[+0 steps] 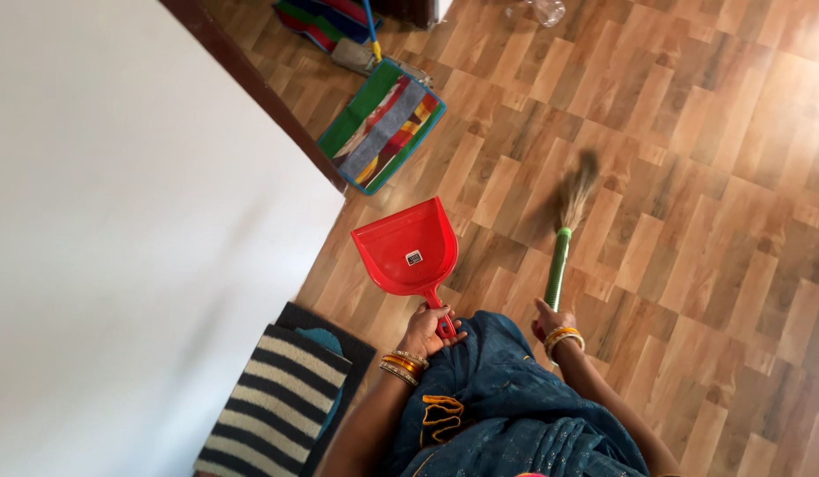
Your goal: The person sweeps a wooden floor with a broom and dustpan, moving around furniture and rugs to gather debris. The person holds the dustpan in one hand and sweeps with the other, navigating around a bed, a glass table, and a sofa.
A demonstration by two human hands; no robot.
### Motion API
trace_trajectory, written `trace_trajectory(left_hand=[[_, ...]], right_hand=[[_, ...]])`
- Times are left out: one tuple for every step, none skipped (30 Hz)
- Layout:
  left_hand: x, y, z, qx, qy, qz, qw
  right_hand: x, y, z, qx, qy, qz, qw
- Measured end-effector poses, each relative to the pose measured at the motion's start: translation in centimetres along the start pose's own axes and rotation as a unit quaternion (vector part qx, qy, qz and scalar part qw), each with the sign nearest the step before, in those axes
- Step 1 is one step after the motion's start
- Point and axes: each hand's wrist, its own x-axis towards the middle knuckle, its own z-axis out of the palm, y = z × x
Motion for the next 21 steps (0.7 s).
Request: trace_trajectory(left_hand=[[-0.1,0.5,0.1,0.005,0.002,-0.004,1.000],[-0.1,0.9,0.0,0.011,0.004,-0.010,1.000],[-0.1,1.2,0.0,0.017,0.007,-0.015,1.000],[0.1,1.7,0.2,0.026,0.008,-0.019,0.999],[0.2,2.0,0.4,0.036,0.010,-0.023,0.999],[0.4,2.0,0.4,0.045,0.012,-0.029,0.998],[0.6,2.1,0.3,0.053,0.007,-0.033,0.998],[0.9,2.2,0.4,0.061,0.002,-0.039,0.997],[1.1,2.2,0.6,0.068,-0.004,-0.045,0.997],[1.4,2.3,0.8,0.080,-0.003,-0.048,0.996],[1.6,2.4,1.0,0.092,-0.002,-0.052,0.994],[1.8,2.4,1.3,0.102,0.000,-0.055,0.993],[2.0,2.4,1.6,0.104,-0.005,-0.054,0.993],[2.2,2.5,2.0,0.106,-0.010,-0.053,0.993],[2.5,2.6,2.4,0.108,-0.015,-0.051,0.993],[2.8,2.7,2.9,0.113,-0.015,-0.049,0.992],[3.1,2.7,3.3,0.118,-0.014,-0.046,0.992],[3.3,2.6,3.7,0.122,-0.011,-0.045,0.991],[3.6,2.6,4.1,0.126,-0.012,-0.048,0.991],[4.0,2.9,4.6,0.130,-0.013,-0.050,0.990],[4.2,2.9,5.2,0.135,-0.014,-0.052,0.989]], right_hand=[[-0.7,0.3,0.6,-0.072,0.013,-0.027,0.997],[-1.4,1.0,0.9,-0.142,0.027,-0.051,0.988],[-1.9,1.6,1.0,-0.213,0.039,-0.074,0.974],[-2.0,1.9,1.3,-0.184,-0.008,-0.072,0.980],[-2.0,2.4,1.6,-0.154,-0.056,-0.071,0.984],[-1.8,3.1,1.7,-0.124,-0.103,-0.070,0.984],[-1.4,3.6,1.8,-0.175,-0.094,-0.073,0.977],[-1.1,3.8,1.8,-0.226,-0.084,-0.074,0.968],[-0.8,4.1,1.7,-0.277,-0.075,-0.075,0.955],[-0.6,4.4,1.9,-0.341,-0.066,-0.118,0.930],[-0.7,4.6,2.3,-0.404,-0.057,-0.161,0.899],[-0.8,4.8,2.7,-0.466,-0.049,-0.202,0.860],[-1.0,5.2,3.2,-0.475,-0.066,-0.213,0.851],[-1.2,5.5,3.7,-0.484,-0.083,-0.225,0.842],[-1.1,5.7,3.8,-0.493,-0.100,-0.237,0.831],[-0.7,5.6,3.6,-0.477,-0.115,-0.254,0.834],[-0.4,5.4,3.4,-0.460,-0.129,-0.272,0.835],[-0.3,5.4,3.1,-0.444,-0.145,-0.288,0.836],[0.0,5.1,2.6,-0.438,-0.135,-0.250,0.853],[0.6,4.4,2.1,-0.431,-0.126,-0.212,0.868],[1.0,3.9,1.5,-0.423,-0.116,-0.173,0.882]])
